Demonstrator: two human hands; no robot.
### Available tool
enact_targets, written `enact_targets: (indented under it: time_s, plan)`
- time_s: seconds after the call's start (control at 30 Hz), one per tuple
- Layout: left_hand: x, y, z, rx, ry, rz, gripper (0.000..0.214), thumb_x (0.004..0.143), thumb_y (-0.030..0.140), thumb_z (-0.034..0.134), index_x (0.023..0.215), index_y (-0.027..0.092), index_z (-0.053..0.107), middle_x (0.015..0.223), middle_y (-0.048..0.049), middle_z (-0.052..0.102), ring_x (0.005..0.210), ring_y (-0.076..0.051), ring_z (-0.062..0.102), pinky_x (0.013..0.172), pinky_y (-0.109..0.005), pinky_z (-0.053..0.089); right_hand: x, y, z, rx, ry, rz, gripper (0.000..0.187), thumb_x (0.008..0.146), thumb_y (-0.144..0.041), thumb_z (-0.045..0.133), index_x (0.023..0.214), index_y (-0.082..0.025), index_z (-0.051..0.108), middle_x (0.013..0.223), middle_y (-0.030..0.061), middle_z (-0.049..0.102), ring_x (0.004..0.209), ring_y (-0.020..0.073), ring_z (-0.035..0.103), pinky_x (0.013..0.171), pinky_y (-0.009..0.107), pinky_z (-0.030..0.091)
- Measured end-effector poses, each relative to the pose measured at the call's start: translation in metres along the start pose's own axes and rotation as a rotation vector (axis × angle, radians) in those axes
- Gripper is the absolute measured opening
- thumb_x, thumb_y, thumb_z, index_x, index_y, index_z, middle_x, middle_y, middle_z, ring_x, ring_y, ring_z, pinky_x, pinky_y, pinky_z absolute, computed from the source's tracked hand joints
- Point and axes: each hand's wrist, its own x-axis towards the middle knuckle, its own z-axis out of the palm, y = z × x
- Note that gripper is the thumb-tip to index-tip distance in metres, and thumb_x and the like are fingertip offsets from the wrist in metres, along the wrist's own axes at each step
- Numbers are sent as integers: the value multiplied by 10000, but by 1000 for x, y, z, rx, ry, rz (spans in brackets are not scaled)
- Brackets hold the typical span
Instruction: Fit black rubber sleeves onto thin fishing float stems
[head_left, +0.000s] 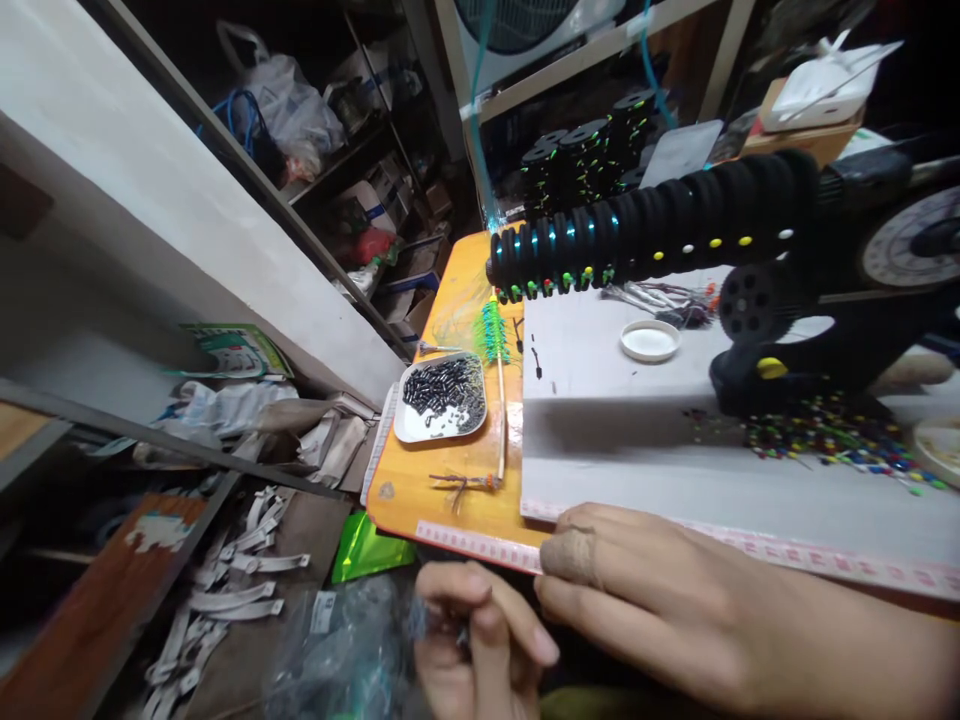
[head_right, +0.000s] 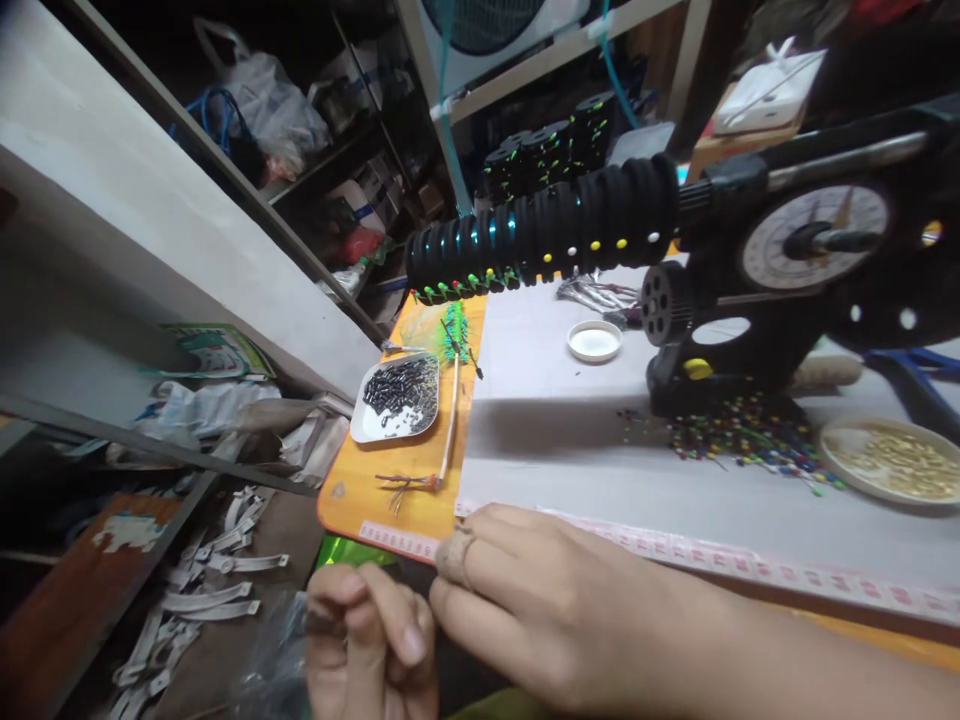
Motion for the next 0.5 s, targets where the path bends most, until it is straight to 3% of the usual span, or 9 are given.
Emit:
enact_targets:
  time_s: [0.1,0.2,0.33,0.5]
  plan:
    - [11,-9,5,-108,-31,-253,162,927,413,765,971,257,756,735,47,638,452,-8,191,448,-95,278,-2,2,0,128,107,164,257,1056,-110,448,1075,-121,704,860,89,675,755,178,605,661,285,507]
    - [16,-23,4,-159,-126,-414,239,949,449,729,945,209,730,672,69,472,481,-25,168,454,-118,253,0,5,-1,268,226,392,175,1014,-125,542,999,-178,708,830,46,633,733,141,607,630,227,498]
    - [11,-35,2,-119,-196,-450,263,953,483,719,984,223,686,634,90,394,484,-38,191,468,-129,257,2,11,-2,317,281,547,164,986,-190,628,877,-199,749,792,34,649,666,130,604,566,216,488]
    - [5,-35,8,18,-73,-457,317,896,509,778,1020,233,682,649,92,412,492,-31,270,493,-114,295,2,14,0,441,259,614,157,966,-213,671,919,-206,821,794,46,669,652,123,639,534,191,503]
